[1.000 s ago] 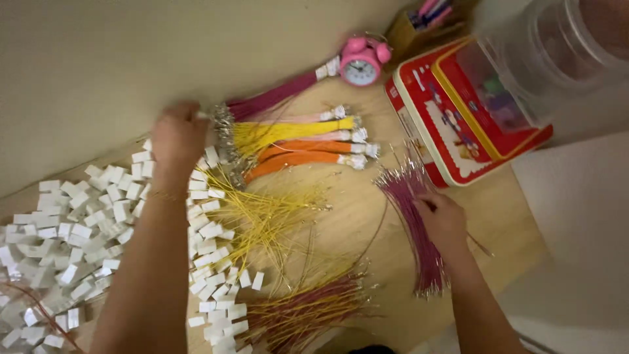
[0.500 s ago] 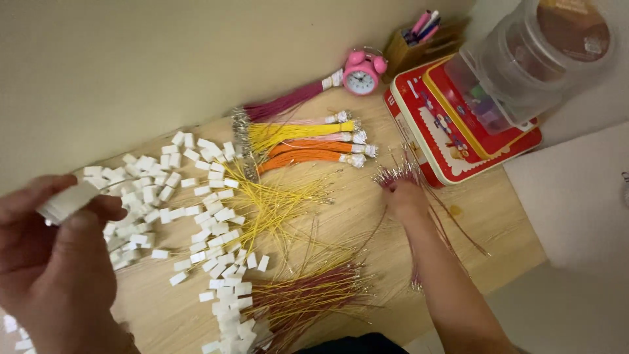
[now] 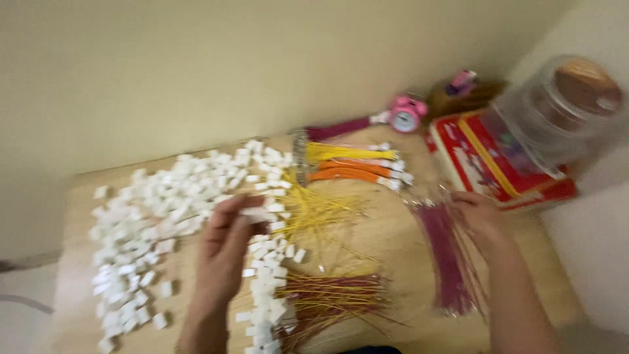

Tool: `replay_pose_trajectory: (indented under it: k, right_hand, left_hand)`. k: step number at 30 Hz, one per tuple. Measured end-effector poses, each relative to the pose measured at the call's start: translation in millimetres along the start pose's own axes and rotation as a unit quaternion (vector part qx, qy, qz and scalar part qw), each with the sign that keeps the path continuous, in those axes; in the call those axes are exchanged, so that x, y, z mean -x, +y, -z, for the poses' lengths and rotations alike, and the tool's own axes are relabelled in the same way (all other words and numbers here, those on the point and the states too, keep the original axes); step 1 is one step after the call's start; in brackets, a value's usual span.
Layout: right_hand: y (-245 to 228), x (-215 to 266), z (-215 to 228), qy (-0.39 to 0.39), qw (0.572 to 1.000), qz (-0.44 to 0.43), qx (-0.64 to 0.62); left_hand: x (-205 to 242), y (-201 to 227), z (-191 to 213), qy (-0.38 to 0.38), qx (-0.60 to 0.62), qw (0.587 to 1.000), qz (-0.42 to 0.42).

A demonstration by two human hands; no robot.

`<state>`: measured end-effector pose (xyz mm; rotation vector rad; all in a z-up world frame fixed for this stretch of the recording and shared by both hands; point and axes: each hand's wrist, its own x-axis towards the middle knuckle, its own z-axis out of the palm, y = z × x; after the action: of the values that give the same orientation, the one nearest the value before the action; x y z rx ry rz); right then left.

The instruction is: Manually insert colored wires into white plastic connectors to create wire harnesses.

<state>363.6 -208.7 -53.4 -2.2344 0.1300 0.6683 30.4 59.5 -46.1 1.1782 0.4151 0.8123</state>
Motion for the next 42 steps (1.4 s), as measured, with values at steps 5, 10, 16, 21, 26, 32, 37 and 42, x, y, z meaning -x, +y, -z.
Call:
replay_pose_trajectory:
  k: [5, 10, 16, 21, 26, 32, 37, 42]
  right_hand:
    - [40, -63, 9, -0.025, 0.990, 0.095, 0.101]
    - [41, -42, 2, 0.012, 0.955, 0.108, 0.276]
    - [12, 29, -5, 0.004, 0.978, 0.129, 0.164]
    - [-29, 116, -17, -0.054, 0.960, 0.274, 0.031]
    - [-40, 161, -29, -0.103, 0.891, 0.437, 0.062]
    - [-52, 205, -52, -0.118, 0.846, 0.514, 0.074]
    - [-56, 224, -55, -0.120, 0.827, 0.533, 0.130]
    - [-58, 221, -56, -0.030, 0.710, 0.681, 0.177]
  left_hand:
    - [16, 25, -25, -0.024, -0.076, 0.996, 0.039]
    - [39, 23, -27, -0.003, -0.023, 0.997, 0.075]
    - [60, 3, -26, 0.026, 0.001, 0.997, 0.068]
    - [61, 18, -37, 0.043, -0.054, 0.987, 0.144]
    - [59, 31, -52, 0.090, -0.021, 0.972, 0.216]
    - [64, 31, -50, 0.073, 0.042, 0.970, 0.229]
    - [67, 29, -46, 0.051, 0.071, 0.972, 0.220]
    - [72, 27, -45, 0.028, 0.139, 0.961, 0.237]
